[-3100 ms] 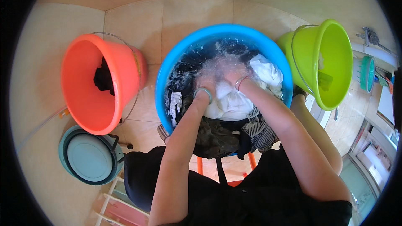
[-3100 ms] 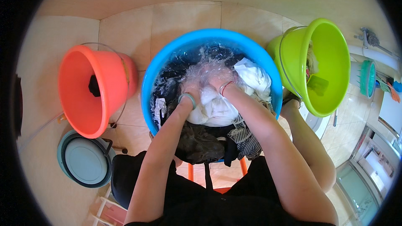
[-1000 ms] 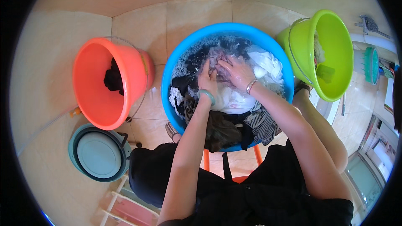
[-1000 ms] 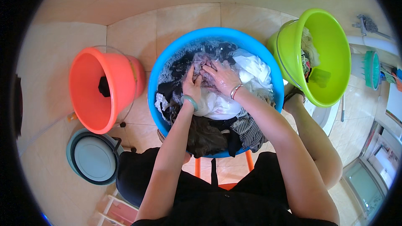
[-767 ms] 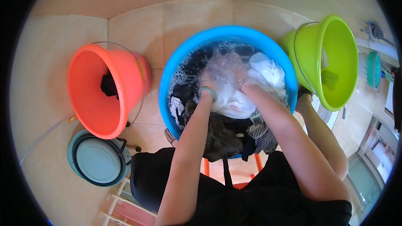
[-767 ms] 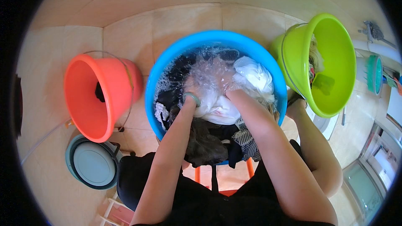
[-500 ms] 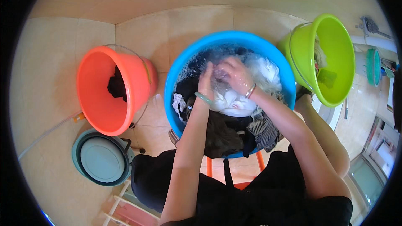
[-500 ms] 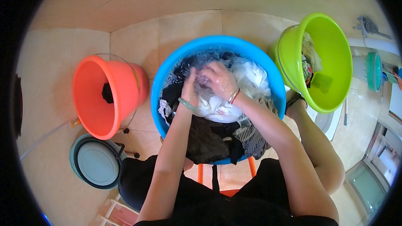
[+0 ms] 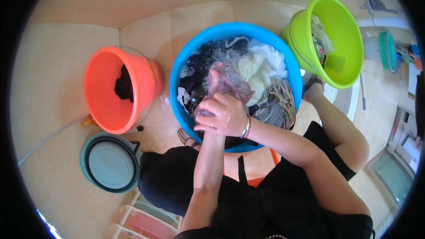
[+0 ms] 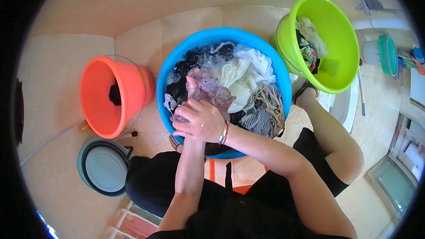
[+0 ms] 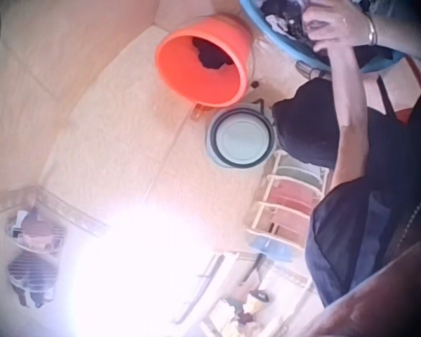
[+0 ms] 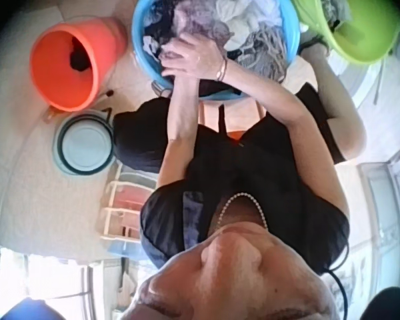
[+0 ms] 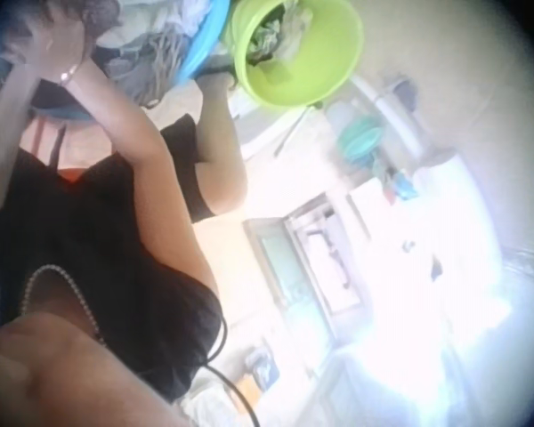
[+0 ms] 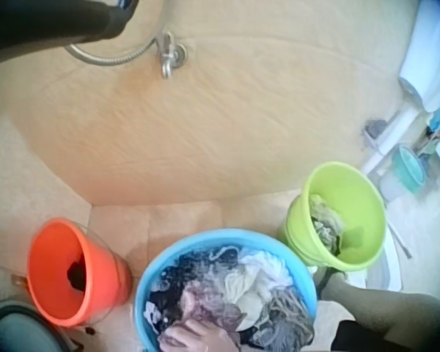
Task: The person hand-washes various garments in a blue basin filled with soapy water. They scrub, rinse, and wring out items one by one, then transfer the cleaned clothes into a green bucket. The process continues with multiple items including shirts and socks.
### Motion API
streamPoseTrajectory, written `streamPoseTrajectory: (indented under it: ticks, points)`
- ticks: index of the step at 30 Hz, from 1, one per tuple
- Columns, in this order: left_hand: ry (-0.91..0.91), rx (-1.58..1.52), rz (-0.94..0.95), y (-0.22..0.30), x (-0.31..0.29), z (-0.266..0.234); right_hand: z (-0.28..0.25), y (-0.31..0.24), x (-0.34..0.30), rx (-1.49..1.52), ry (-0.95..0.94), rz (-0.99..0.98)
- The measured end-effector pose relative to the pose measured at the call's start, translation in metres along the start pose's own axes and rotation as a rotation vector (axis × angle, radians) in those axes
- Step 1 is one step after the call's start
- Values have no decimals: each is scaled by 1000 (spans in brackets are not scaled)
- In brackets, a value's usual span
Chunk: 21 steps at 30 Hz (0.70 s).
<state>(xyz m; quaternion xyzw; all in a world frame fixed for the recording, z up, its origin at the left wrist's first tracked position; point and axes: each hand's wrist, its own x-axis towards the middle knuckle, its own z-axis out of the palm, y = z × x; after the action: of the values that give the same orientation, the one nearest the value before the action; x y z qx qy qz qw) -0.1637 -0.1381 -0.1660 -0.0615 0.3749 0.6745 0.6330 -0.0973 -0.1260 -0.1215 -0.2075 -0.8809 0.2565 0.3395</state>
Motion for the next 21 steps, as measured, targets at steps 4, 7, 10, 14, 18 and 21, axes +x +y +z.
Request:
streamPoseTrajectory:
  ticks: [4,7,10,14,18,21]
  points:
    - [25,-33,-33,-6,6,-5,-3,10,9,37,105,41]
    - [88,-25,-20,-14,15,-12,5,28,15,50,156,96]
    - [254,28,9,-20,12,-19,6,54,14,60,95,208]
    - [409,126,9,-8,12,-5,1,129,-9,-134,120,348]
    - [248,434,215,10,31,-30,-25,154,-16,-132,53,434]
    - [246,1335,573,22,39,-44,-31,161,-20,-82,61,454]
